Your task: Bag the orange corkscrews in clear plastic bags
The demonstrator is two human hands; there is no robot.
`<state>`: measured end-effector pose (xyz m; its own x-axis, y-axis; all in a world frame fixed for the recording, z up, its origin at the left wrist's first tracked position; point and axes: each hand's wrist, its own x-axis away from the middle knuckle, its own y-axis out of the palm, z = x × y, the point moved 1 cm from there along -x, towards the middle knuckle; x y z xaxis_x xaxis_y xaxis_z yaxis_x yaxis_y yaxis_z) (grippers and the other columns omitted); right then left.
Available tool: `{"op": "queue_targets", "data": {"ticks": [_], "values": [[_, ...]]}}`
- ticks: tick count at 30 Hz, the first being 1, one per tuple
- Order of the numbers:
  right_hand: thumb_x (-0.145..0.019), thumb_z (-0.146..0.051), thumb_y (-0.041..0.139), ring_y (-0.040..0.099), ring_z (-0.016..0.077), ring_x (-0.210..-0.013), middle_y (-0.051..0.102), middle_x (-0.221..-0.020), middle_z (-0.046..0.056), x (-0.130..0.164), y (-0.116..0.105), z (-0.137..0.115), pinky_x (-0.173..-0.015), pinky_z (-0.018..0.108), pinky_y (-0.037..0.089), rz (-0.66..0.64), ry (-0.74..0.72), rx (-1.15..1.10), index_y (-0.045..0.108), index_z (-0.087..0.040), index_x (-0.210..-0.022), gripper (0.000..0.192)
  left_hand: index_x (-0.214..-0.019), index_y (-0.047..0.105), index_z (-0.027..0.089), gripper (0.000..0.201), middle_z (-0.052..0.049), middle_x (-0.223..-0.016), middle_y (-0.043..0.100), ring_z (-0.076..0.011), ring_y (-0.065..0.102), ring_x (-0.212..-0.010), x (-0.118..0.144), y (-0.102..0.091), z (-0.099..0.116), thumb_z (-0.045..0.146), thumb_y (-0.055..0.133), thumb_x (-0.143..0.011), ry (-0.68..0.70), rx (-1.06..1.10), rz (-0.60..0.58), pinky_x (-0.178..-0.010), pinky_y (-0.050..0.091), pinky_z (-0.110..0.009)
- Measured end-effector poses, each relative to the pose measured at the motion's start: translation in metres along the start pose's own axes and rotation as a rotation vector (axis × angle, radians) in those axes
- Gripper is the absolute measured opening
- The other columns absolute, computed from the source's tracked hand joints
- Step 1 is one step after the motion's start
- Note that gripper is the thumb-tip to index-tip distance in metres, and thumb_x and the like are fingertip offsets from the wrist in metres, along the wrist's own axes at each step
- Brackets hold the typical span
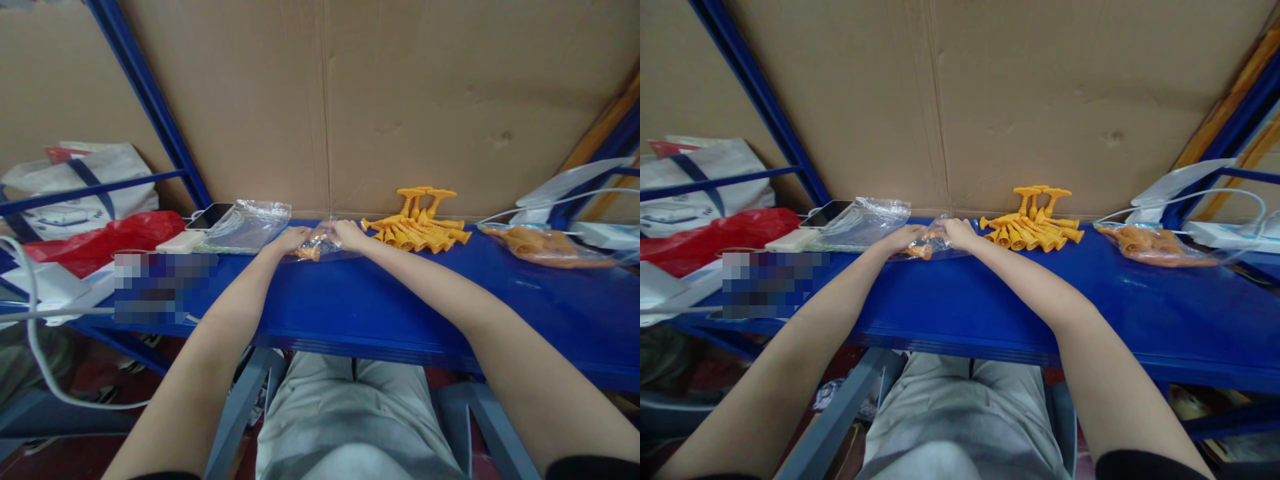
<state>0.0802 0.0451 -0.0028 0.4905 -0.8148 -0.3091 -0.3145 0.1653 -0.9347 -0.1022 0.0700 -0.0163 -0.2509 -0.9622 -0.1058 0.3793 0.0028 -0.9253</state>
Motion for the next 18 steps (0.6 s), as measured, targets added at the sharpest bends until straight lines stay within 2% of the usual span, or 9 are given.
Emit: {"op": "queue_targets", "data": {"ticks": [4,8,10,14,18], "values": [[-0.101,-0.031,0.041,0.067,0.0219,-0.105,0.073,-0.114,0.008,-0.007,0.000,0.006,-0.085,0.027,0.045,0.075,-0.015,-0.153,0.072,-0.018,-0.113,0.036,-0.127,0.064,0.011,0.050,-0.010,-0.139,0.059,-0.0229,0.054,-0.130,-0.001,0.001,-0.002,0.034,0.031,-0.097,0.002,0.014,0.011,-0.108,0.038,-0.028],[-0.103,-0.037,0.032,0.068,0.0202,-0.086,0.074,-0.092,0.010,-0.004,-0.007,0.016,-0.073,0.025,0.043,0.114,0.064,-0.206,0.075,-0.010,-0.092,0.052,-0.129,0.062,0.008,0.051,-0.012,-0.140,0.057,-0.0239,0.053,-0.130,0.000,-0.001,-0.001,0.035,0.031,-0.098,-0.043,0.072,0.072,-0.109,0.038,-0.029],[-0.102,-0.037,0.035,0.067,0.0201,-0.084,0.074,-0.089,0.010,0.002,-0.013,0.021,-0.072,0.026,0.043,0.097,0.044,-0.160,0.075,-0.011,-0.091,0.049,-0.129,0.061,0.005,0.051,-0.014,-0.141,0.056,-0.0237,0.052,-0.131,0.000,-0.003,0.000,0.033,0.032,-0.098,-0.098,0.091,0.119,-0.110,0.037,-0.028],[-0.090,-0.043,0.059,0.067,0.0268,-0.094,0.074,-0.096,0.014,0.016,-0.025,0.024,-0.079,0.032,0.045,-0.057,0.024,0.127,0.076,-0.014,-0.093,0.034,-0.132,0.059,0.006,0.048,-0.015,-0.142,0.054,-0.0228,0.049,-0.135,0.002,-0.007,0.001,0.030,0.034,-0.099,-0.191,0.108,0.186,-0.113,0.033,-0.029],[-0.079,-0.052,0.071,0.069,0.0299,-0.093,0.074,-0.097,0.016,0.023,-0.026,0.022,-0.079,0.035,0.048,-0.285,0.048,0.214,0.075,-0.013,-0.098,0.043,-0.135,0.057,0.008,0.048,-0.013,-0.146,0.051,-0.0229,0.043,-0.139,0.005,-0.008,0.001,0.030,0.034,-0.100,-0.238,0.186,0.179,-0.116,0.029,-0.031]]}}
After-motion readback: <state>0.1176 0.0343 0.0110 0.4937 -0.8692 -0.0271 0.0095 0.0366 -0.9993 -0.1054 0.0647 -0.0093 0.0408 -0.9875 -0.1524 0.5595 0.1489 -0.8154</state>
